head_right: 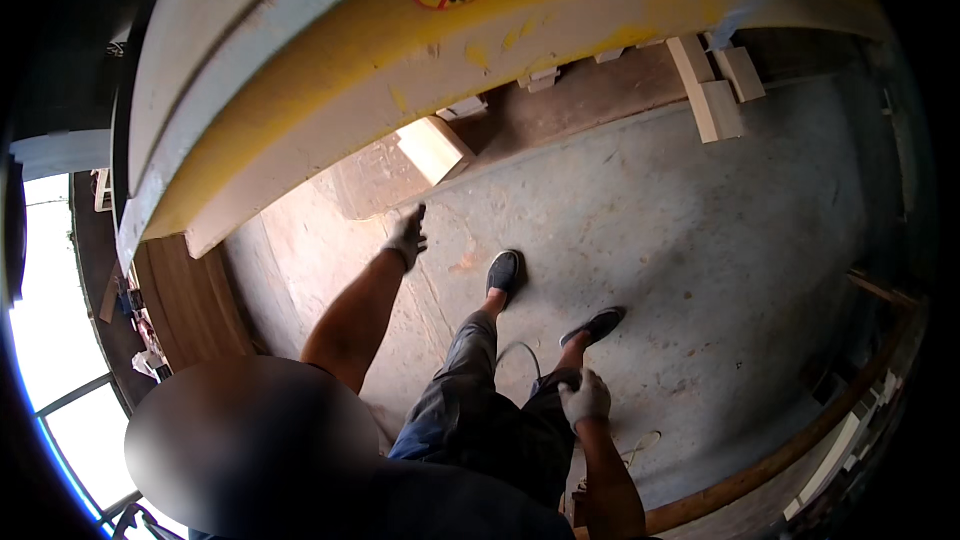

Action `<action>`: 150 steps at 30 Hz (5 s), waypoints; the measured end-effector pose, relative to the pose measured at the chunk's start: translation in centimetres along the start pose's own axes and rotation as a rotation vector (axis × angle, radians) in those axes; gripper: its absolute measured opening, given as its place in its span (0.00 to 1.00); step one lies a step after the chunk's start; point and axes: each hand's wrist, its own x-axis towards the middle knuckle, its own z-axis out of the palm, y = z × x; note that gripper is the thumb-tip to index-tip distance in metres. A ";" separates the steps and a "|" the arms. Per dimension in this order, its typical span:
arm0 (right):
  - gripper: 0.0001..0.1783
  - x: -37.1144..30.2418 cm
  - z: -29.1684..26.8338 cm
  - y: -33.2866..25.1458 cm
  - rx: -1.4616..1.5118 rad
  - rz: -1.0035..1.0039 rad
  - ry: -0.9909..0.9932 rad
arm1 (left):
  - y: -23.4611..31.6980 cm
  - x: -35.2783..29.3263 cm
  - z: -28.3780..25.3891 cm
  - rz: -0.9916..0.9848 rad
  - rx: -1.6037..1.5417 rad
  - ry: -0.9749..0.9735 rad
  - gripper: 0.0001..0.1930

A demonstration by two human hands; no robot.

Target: The person assembles wooden pieces on a workbench using a pneumatic nail gun. They apply glue to the wood with a brush, align the pieces, and fasten them together. The finished assemblies are placed on a nearby rack.

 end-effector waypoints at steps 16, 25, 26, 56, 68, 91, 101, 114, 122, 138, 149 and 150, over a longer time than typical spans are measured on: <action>0.25 -19.2 9.9 16.5 1.161 0.841 -0.073 | -10.9 -14.5 7.1 0.802 0.899 -0.485 0.16; 0.29 -26.0 1.4 19.0 1.127 0.813 0.221 | 2.0 -14.7 19.1 0.878 1.366 -0.391 0.20; 0.31 -26.6 2.3 21.7 1.041 0.790 0.199 | 1.1 -16.5 21.2 0.937 1.455 -0.438 0.22; 0.72 -33.5 -14.0 47.7 1.147 1.723 0.238 | -7.4 -43.5 79.3 1.246 2.279 -0.912 0.21; 0.55 -33.2 -13.5 52.1 0.881 1.678 0.874 | -16.9 -48.7 93.2 1.363 2.256 -1.112 0.23; 0.62 -35.3 -21.4 62.5 1.200 1.811 0.587 | -50.6 -89.2 99.2 1.325 2.172 -2.409 0.15; 0.44 -31.5 -21.9 50.6 1.373 2.030 0.802 | -59.5 -89.2 99.7 1.176 2.704 -2.053 0.14; 0.38 -47.2 -0.7 34.7 1.229 2.622 0.832 | -60.0 -84.0 98.5 1.709 2.226 -1.717 0.16; 0.22 -51.8 9.2 33.1 1.268 2.483 0.580 | -59.9 -78.7 87.9 1.754 2.217 -1.704 0.17; 0.18 -50.6 5.0 39.3 1.386 1.958 0.635 | -65.7 -87.2 76.5 2.163 2.563 -1.699 0.23; 0.27 -52.5 0.4 54.8 1.138 1.692 0.774 | -66.1 -85.8 75.8 2.079 2.268 -1.805 0.22; 0.27 -52.7 0.6 55.4 1.093 1.681 0.773 | -66.3 -85.6 75.6 2.052 2.191 -1.841 0.22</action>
